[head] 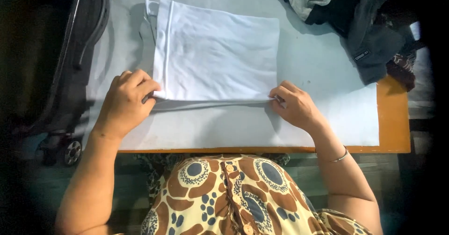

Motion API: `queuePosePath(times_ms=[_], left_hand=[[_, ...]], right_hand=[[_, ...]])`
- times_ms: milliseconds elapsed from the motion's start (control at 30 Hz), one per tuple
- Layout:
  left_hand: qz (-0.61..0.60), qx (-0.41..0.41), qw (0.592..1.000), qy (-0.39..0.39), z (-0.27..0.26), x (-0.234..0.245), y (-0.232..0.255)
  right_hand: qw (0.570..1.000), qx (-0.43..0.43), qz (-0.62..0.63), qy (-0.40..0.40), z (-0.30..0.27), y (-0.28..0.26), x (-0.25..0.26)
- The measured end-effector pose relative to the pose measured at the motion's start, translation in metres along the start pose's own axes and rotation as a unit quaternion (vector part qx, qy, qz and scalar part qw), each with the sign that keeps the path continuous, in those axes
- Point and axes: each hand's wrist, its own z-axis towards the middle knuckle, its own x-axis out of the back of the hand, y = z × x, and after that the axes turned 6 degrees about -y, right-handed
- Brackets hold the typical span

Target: The person folds a white shirt on a white-covered table. They smooth the fabric, fold the sleeves inward, fold the shirt in half lengthwise, then fold it into a compact rectangle and press it flat.

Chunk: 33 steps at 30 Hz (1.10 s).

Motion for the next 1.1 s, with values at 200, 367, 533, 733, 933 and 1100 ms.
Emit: queuePosePath(times_ms=[200,367,533,733,933,1100], left_hand=[[-0.003,-0.004,0.997,0.078,-0.025,-0.017,0.006],[-0.050,0.030,0.995,0.079,-0.031,-0.043,-0.003],[-0.025,0.050,0.998,0.040,-0.022,-0.026,0.010],[0.036,0.042,0.998,0.043,0.015,-0.010,0.039],[0.058,-0.016,0.995,0.076,0.104,-0.074,0.048],[0.059,0.042,0.997,-0.014,0.148,-0.108,0.027]], right_hand=[[1.000,0.009,0.012,0.017,-0.002,0.007,-0.005],[1.000,0.013,0.018,0.012,0.000,0.015,-0.007],[1.000,0.010,0.014,-0.015,-0.001,0.010,0.001],[0.998,0.021,-0.026,-0.059,0.008,-0.019,0.035],[0.989,0.083,-0.070,0.103,0.081,-0.046,-0.007],[0.992,0.039,-0.106,0.048,0.129,-0.029,-0.055]])
